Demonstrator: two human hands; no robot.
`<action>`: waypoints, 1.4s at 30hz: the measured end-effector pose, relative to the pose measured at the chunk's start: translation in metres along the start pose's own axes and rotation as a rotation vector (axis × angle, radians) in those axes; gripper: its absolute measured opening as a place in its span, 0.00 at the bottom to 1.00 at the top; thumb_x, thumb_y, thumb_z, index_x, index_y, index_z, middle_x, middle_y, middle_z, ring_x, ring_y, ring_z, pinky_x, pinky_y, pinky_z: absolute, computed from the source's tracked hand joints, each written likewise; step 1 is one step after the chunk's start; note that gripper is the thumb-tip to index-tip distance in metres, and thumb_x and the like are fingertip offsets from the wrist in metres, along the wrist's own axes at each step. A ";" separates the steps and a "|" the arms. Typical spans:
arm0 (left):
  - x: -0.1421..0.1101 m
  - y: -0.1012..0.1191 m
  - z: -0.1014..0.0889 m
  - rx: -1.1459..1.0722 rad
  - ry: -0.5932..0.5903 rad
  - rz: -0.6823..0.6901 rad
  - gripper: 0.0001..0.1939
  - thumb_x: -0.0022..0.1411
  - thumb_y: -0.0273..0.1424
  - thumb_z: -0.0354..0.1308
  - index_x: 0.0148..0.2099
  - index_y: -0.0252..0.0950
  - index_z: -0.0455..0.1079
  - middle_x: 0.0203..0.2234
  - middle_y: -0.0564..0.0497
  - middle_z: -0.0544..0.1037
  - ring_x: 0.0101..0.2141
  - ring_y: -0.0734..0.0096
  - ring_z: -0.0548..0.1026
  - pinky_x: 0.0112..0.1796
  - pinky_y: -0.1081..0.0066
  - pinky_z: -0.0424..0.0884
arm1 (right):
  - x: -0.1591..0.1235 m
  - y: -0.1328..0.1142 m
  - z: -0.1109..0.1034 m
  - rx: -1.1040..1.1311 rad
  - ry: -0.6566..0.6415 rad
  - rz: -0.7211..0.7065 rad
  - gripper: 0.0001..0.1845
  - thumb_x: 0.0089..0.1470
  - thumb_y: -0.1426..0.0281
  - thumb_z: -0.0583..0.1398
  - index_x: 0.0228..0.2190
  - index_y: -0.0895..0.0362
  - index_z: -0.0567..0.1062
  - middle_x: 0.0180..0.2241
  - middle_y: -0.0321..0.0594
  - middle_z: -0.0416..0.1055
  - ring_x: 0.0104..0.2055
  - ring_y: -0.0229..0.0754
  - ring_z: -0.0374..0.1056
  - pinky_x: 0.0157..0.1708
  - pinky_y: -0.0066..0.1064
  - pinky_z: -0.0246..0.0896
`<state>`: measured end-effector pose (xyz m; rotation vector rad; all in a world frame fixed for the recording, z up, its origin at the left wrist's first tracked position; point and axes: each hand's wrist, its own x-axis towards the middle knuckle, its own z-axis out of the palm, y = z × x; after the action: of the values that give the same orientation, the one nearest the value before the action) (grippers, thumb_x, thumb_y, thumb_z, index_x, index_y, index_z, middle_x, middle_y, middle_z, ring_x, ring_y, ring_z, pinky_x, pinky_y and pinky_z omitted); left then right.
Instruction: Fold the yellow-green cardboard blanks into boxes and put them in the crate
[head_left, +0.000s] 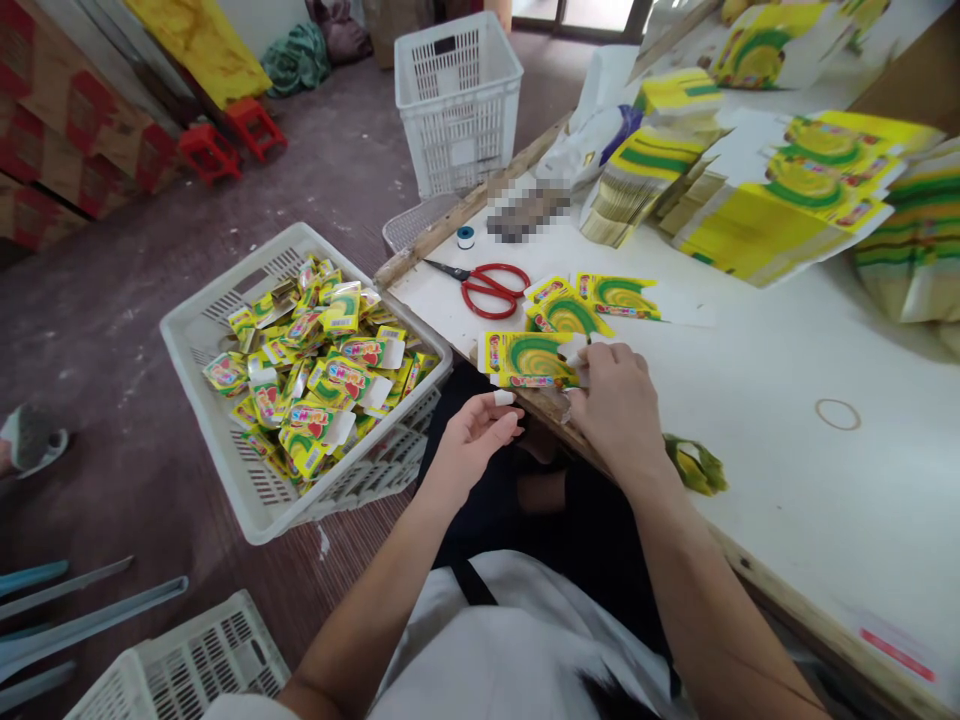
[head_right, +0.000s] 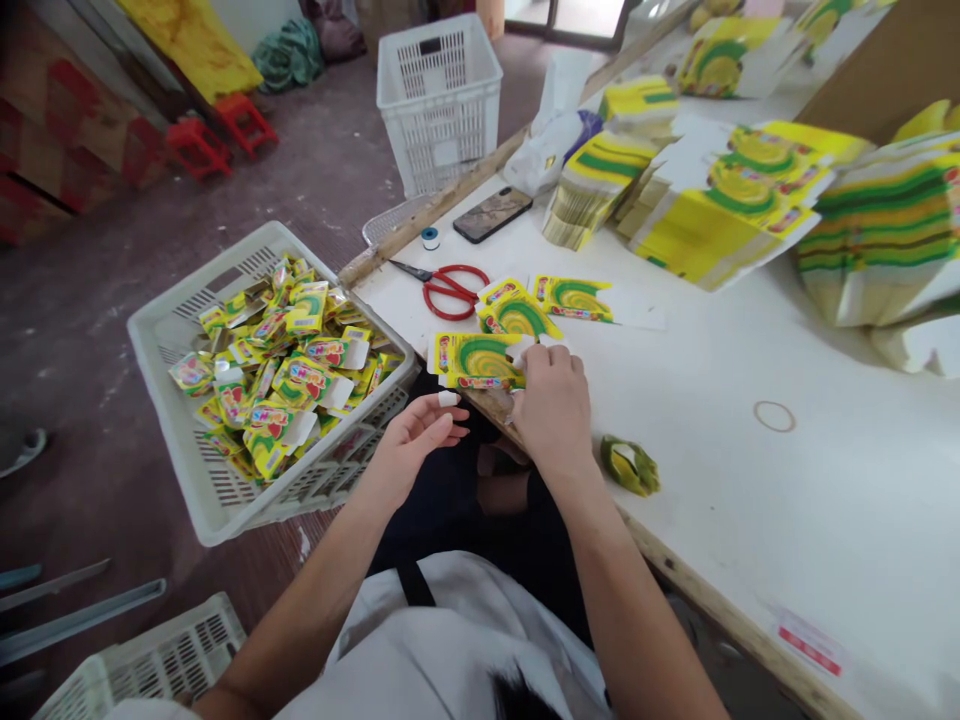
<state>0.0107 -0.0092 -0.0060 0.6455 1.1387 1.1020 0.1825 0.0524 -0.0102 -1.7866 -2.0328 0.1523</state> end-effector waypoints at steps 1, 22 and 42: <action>0.000 0.000 0.000 -0.003 0.001 0.001 0.25 0.46 0.43 0.74 0.44 0.36 0.75 0.36 0.49 0.81 0.33 0.73 0.78 0.38 0.71 0.72 | 0.000 0.000 0.000 0.006 0.002 0.001 0.14 0.44 0.79 0.58 0.35 0.57 0.70 0.36 0.51 0.70 0.39 0.56 0.66 0.40 0.43 0.63; -0.001 0.003 0.022 -0.301 0.056 0.271 0.23 0.51 0.52 0.67 0.40 0.39 0.79 0.41 0.47 0.83 0.49 0.55 0.78 0.50 0.61 0.75 | -0.037 -0.042 -0.024 0.639 -0.271 -0.198 0.07 0.49 0.78 0.58 0.27 0.54 0.66 0.28 0.37 0.67 0.29 0.41 0.64 0.29 0.30 0.57; 0.000 0.022 0.022 -0.282 0.241 0.401 0.31 0.52 0.61 0.59 0.43 0.39 0.74 0.36 0.47 0.81 0.47 0.57 0.78 0.46 0.64 0.76 | -0.059 -0.069 -0.016 1.125 -0.222 0.077 0.14 0.50 0.76 0.59 0.39 0.52 0.65 0.31 0.35 0.72 0.33 0.39 0.70 0.35 0.32 0.69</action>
<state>0.0237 0.0018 0.0201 0.5398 1.0520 1.6863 0.1297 -0.0187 0.0144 -1.1102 -1.4506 1.2683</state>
